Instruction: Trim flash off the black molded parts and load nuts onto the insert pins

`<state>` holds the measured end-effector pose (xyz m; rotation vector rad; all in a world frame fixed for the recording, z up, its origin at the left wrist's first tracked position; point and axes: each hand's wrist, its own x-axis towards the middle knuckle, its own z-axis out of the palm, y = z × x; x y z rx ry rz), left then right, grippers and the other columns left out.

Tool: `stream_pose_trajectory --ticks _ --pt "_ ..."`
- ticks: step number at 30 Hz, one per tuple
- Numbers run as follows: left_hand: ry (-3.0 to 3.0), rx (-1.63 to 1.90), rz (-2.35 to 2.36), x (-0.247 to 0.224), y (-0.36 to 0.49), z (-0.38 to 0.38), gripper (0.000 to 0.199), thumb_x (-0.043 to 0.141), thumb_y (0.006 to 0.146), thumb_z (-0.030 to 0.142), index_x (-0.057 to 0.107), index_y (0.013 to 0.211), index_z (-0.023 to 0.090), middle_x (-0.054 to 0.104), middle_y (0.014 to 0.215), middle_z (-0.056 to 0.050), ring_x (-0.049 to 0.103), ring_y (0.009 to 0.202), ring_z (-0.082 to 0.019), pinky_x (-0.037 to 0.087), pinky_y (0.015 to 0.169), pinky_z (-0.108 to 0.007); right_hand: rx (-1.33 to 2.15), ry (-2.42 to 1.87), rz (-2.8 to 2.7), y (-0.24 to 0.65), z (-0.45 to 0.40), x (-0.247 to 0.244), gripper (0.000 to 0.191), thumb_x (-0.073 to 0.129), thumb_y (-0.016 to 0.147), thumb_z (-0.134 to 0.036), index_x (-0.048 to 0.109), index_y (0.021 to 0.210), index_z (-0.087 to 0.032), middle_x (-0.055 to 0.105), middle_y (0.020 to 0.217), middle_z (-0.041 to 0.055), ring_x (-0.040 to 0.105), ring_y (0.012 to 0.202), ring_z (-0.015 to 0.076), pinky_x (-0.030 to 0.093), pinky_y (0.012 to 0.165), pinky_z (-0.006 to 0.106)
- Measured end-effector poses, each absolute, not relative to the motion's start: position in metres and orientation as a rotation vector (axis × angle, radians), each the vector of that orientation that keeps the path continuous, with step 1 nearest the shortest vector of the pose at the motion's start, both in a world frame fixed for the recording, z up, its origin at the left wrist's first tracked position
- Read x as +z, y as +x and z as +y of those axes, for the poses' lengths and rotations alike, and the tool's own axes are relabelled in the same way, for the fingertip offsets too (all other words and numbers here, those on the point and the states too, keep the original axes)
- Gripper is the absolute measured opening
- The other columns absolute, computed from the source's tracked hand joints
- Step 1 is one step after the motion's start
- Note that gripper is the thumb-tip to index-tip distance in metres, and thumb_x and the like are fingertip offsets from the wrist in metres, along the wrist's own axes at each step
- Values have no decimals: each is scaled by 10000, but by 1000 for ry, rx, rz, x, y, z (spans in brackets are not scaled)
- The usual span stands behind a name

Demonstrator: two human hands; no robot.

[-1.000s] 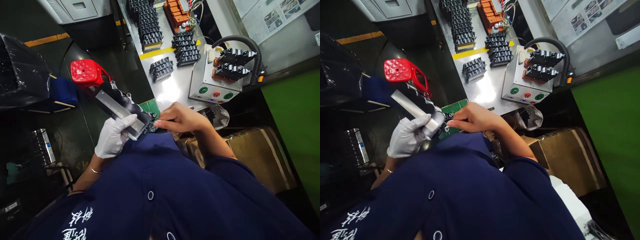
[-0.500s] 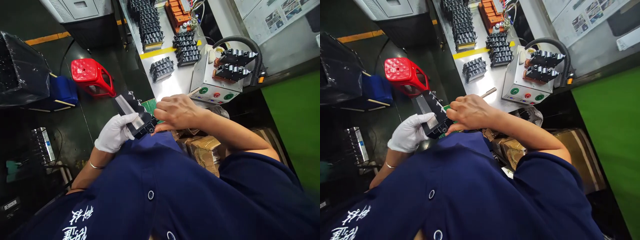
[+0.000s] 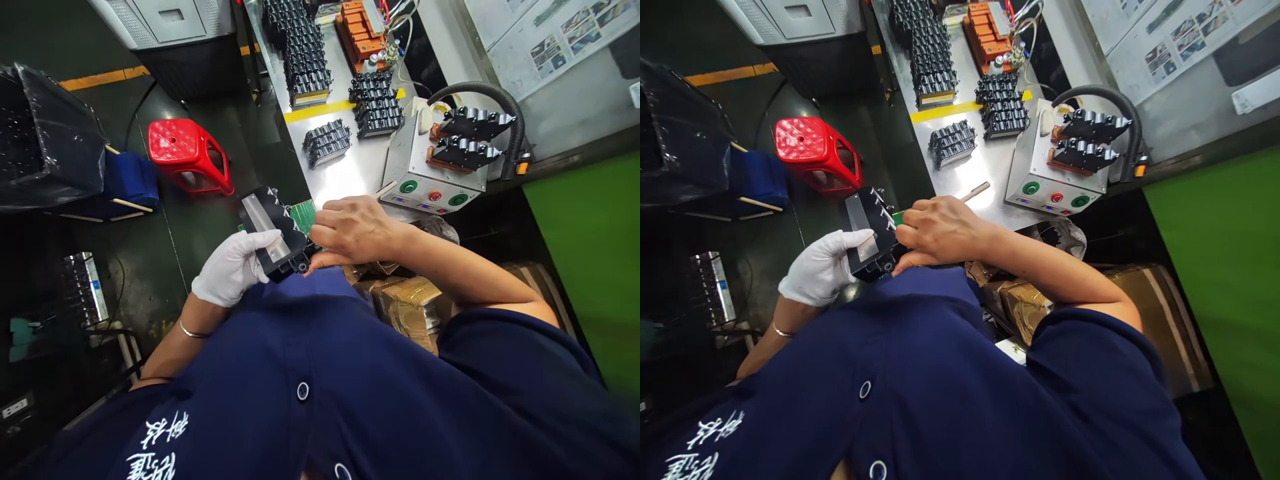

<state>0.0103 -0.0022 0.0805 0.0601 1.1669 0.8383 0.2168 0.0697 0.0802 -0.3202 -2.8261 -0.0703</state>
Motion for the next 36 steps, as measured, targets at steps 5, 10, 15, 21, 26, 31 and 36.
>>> stream_pose_trajectory --ticks 5,10,15,21,26,31,36 --pt "54 845 1120 78 9 -3 236 517 897 52 720 778 69 709 666 -64 692 587 -126 608 597 -204 -9 -292 -2806 223 69 76 621 240 965 -665 546 699 -195 433 577 -28 353 554 116 195 552 293" --pt "-70 853 1138 85 11 2 270 470 918 52 713 805 88 726 702 -52 710 623 -130 616 608 -210 -16 -385 -2739 221 68 75 626 215 967 -664 550 733 -190 462 621 -16 364 591 124 201 572 293" --pt "-86 865 1162 88 14 1 219 517 890 34 706 795 89 744 741 -53 717 641 -126 621 639 -202 -30 -442 -2829 219 67 78 661 173 960 -680 555 758 -180 481 641 -7 377 608 129 183 570 287" --pt "-82 890 1167 86 14 1 207 512 901 56 708 839 84 748 779 -63 727 686 -131 623 688 -212 28 -359 -2744 222 67 75 615 219 983 -633 553 720 -189 459 603 -15 381 591 125 193 566 293" --pt "33 948 1214 84 11 2 167 554 879 70 710 853 124 746 802 -34 723 706 -128 633 690 -228 95 -422 -2719 221 69 73 583 280 980 -625 560 717 -186 489 610 -11 416 594 123 214 563 286" --pt "-32 982 1205 94 15 2 311 451 926 75 679 721 128 706 677 -15 680 602 -85 596 627 -157 257 -476 -2586 222 70 74 527 432 918 -662 636 929 -176 630 844 30 566 721 115 318 576 236" --pt "10 812 1111 93 4 4 278 482 908 113 642 682 135 652 551 -10 573 390 -89 462 358 -163 459 -286 -2551 215 68 72 577 482 907 -637 572 1268 -196 655 1164 98 643 1023 147 459 694 211"
